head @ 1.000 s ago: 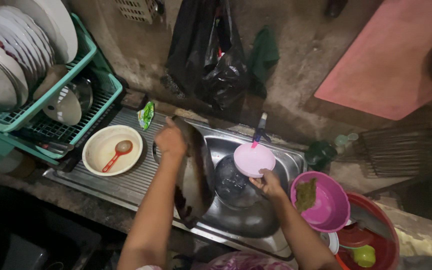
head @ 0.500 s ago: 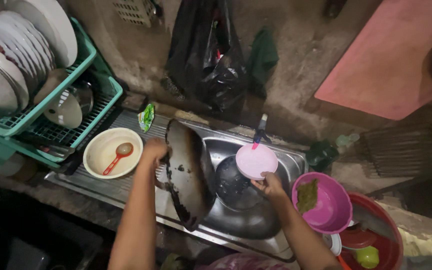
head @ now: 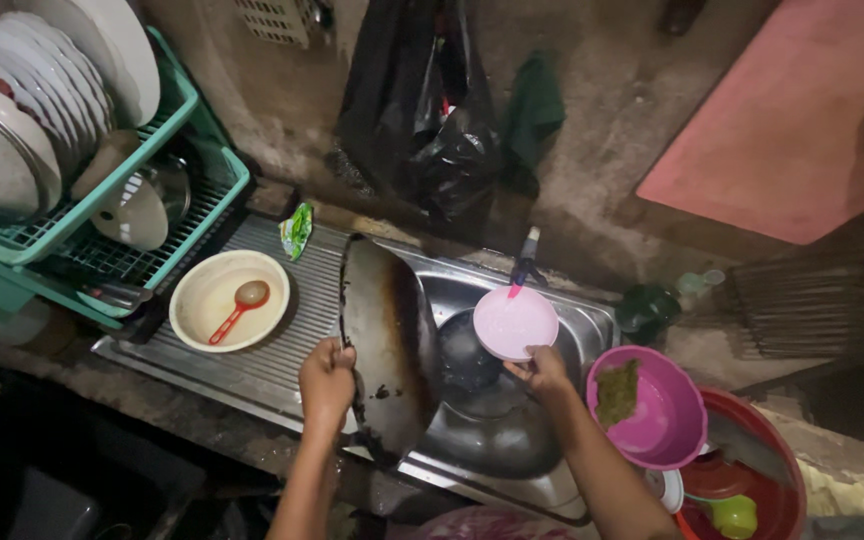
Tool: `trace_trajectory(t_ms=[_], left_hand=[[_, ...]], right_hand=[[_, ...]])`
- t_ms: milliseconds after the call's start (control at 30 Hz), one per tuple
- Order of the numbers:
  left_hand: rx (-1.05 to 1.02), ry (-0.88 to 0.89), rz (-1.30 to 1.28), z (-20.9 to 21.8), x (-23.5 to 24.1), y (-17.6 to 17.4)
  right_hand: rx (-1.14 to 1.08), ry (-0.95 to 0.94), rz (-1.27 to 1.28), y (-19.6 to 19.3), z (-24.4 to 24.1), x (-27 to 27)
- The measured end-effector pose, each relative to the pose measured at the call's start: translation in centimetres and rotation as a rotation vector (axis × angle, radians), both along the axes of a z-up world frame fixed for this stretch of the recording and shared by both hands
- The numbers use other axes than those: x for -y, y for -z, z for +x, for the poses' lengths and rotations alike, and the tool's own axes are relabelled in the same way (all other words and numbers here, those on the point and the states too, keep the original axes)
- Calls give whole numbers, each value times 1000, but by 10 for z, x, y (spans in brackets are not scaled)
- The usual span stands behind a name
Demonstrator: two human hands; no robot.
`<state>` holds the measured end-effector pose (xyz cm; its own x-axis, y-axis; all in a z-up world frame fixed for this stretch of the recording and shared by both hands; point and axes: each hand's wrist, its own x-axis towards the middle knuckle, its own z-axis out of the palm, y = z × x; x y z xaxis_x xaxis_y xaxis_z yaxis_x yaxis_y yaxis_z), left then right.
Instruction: The person washes a white bowl and a large wok in a kitchen sink using a green scrubbing pad and running water. The bowl is rinsed and placed in a dish rack, while the wok is scrubbed and rinsed under the tap.
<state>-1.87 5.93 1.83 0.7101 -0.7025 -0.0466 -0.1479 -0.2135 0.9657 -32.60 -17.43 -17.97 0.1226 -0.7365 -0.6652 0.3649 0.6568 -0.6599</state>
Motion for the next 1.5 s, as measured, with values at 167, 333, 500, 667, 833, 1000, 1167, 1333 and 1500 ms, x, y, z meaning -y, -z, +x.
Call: trace_trajectory(t_ms=[167,333,500,667,833,1000,1167,1333,1500], left_hand=[[26,-110,-41,-18,-15,13],[-22,-87,-320,-44,-21,54],[-24,-128,-352,-61,-22,91],[-80,-148,-353,-63,-25,113],[-13,-136,-372,-61,-22,128],[108,-149,-223,-59,-27,134],[171,-106,-261,-55,-39,149],[312,-79,-330,-50,-45,169],[305,-69,-246,-42,-45,167]], right_hand=[[28,-30,31,-2,1,0],[22,-37,30,-4,2,2],[0,-65,18,-5,3,3],[-32,-25,49,-5,3,3],[64,-49,67,-6,3,1],[83,-44,87,-8,3,2],[96,-22,123,-8,5,2],[79,-17,105,-8,6,2],[101,-37,130,-4,10,3]])
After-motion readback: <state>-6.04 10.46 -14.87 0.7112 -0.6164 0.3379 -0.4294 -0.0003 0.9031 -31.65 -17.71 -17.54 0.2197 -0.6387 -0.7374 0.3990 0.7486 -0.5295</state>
